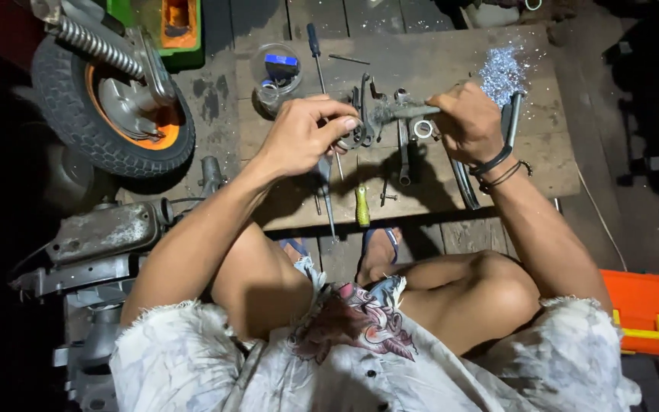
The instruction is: The person sits cross-legged on the floor and uses a metal file to smooth the edges of small metal rings held in their left hand. They repeatedly file the rings and place them into a small metal container on the wooden table.
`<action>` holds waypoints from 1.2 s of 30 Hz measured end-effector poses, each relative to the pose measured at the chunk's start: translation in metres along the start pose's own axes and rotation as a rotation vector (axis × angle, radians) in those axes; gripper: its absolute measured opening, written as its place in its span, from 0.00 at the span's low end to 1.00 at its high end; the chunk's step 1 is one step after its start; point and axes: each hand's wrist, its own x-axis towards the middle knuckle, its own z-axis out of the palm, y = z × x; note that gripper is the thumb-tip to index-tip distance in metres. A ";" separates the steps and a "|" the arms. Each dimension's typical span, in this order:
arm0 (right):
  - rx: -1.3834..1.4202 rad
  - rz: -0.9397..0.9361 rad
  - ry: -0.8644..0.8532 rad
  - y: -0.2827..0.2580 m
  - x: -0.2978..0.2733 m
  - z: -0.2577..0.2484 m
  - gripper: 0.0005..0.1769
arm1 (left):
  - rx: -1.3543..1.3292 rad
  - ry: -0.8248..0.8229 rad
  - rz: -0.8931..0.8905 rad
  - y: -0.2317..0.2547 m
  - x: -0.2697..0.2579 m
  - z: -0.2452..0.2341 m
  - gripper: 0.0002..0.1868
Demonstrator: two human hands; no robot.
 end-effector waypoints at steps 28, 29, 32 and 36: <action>1.021 1.389 0.083 -0.080 0.089 0.072 0.03 | -0.322 0.325 -0.420 0.000 -0.033 -0.069 0.29; 0.987 1.361 0.048 -0.081 0.093 0.075 0.03 | -0.316 0.328 -0.396 0.001 -0.036 -0.072 0.30; 0.920 1.239 -0.016 -0.082 0.097 0.085 0.04 | -0.220 0.329 -0.328 -0.006 -0.043 -0.079 0.31; 0.712 0.942 -0.115 -0.092 0.107 0.083 0.12 | -0.061 0.364 -0.244 -0.001 -0.046 -0.079 0.24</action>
